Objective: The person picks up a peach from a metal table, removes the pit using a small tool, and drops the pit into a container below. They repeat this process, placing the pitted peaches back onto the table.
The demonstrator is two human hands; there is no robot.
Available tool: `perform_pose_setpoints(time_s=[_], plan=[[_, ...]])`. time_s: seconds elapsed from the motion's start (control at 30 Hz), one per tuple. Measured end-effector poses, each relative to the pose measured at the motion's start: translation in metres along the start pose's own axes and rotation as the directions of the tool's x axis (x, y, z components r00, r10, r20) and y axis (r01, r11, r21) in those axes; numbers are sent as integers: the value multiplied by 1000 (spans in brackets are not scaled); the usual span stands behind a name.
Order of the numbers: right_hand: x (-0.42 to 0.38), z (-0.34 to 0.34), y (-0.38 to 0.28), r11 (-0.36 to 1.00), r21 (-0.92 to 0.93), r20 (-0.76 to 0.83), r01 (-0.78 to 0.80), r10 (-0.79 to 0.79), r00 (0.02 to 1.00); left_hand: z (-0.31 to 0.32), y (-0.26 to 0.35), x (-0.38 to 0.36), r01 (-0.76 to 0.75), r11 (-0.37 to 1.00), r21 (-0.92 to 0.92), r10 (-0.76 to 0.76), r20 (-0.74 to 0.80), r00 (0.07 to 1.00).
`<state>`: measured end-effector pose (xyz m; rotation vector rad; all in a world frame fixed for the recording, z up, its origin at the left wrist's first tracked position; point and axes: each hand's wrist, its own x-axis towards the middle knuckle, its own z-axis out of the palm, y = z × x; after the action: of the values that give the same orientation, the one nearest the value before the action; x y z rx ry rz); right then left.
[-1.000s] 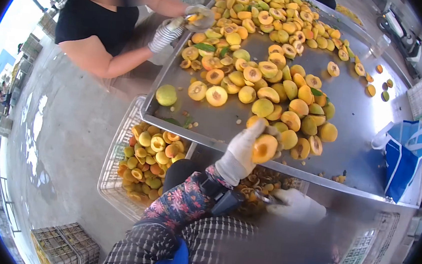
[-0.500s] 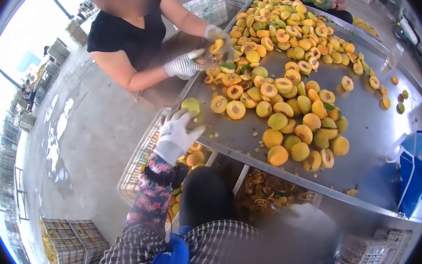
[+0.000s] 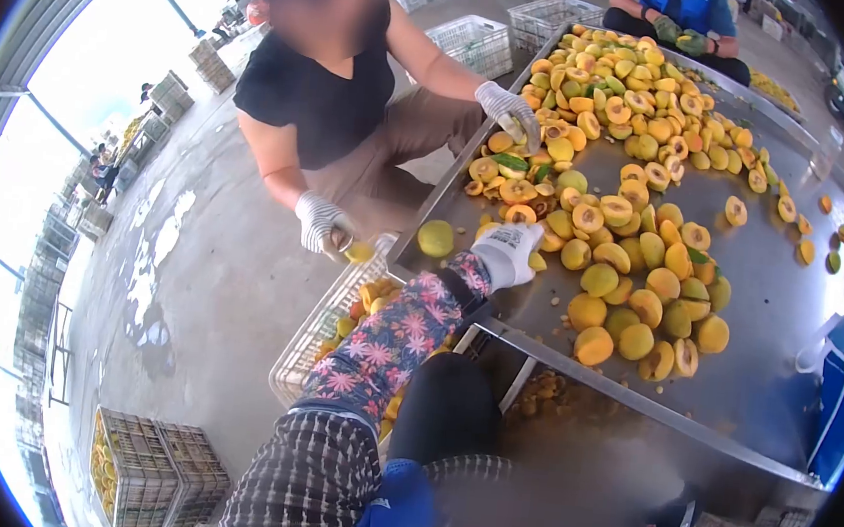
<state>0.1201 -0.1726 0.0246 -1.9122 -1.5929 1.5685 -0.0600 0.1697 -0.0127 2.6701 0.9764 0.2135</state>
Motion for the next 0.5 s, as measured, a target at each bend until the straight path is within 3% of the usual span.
perform_pose_setpoints(time_s=[0.03, 0.07, 0.1, 0.13, 0.17, 0.2, 0.23, 0.37, 0.4, 0.47, 0.5], plan=[[0, 5, 1, 984, 66, -114, 165, -157, 981, -4, 4, -4, 78, 990, -118, -76, 29, 997], [2, 6, -5, 991, 31, -150, 130, -124, 981, -6, 9, -8, 153, 960, -235, -140, 71, 988], [2, 9, -13, 997, 7, -194, 80, -77, 978, -10, 15, -15, 142, 905, -401, -173, -42, 984], [1, 9, -15, 995, -19, -237, 96, -97, 967, -17, 22, -22, 118, 784, -609, -168, -25, 986], [1, 7, -19, 985, -42, -287, 166, -171, 943, -19, 34, -29, 103, 341, -935, -146, 55, 988], [2, 6, -24, 976, -45, -345, 215, -217, 913, -20, 47, -35, 104, -209, -972, -87, 125, 988], [3, 3, -30, 965, -46, -402, 258, -254, 880, -23, 62, -41, 116, -324, -939, -77, 148, 986], [14, -8, -53, 943, 135, -515, 305, -196, 834, -22, 105, -55, 113, -681, -723, -41, 191, 981], [18, -9, -58, 933, 71, -591, 354, -246, 768, -17, 114, -57, 108, -751, -651, -32, 200, 979], [21, -9, -67, 905, -75, -712, 419, -342, 613, -13, 129, -63, 132, -713, -689, -25, 212, 977], [12, -10, -72, 922, -7, -704, 388, -280, 653, -9, 137, -65, 135, -710, -691, -25, 217, 976]])
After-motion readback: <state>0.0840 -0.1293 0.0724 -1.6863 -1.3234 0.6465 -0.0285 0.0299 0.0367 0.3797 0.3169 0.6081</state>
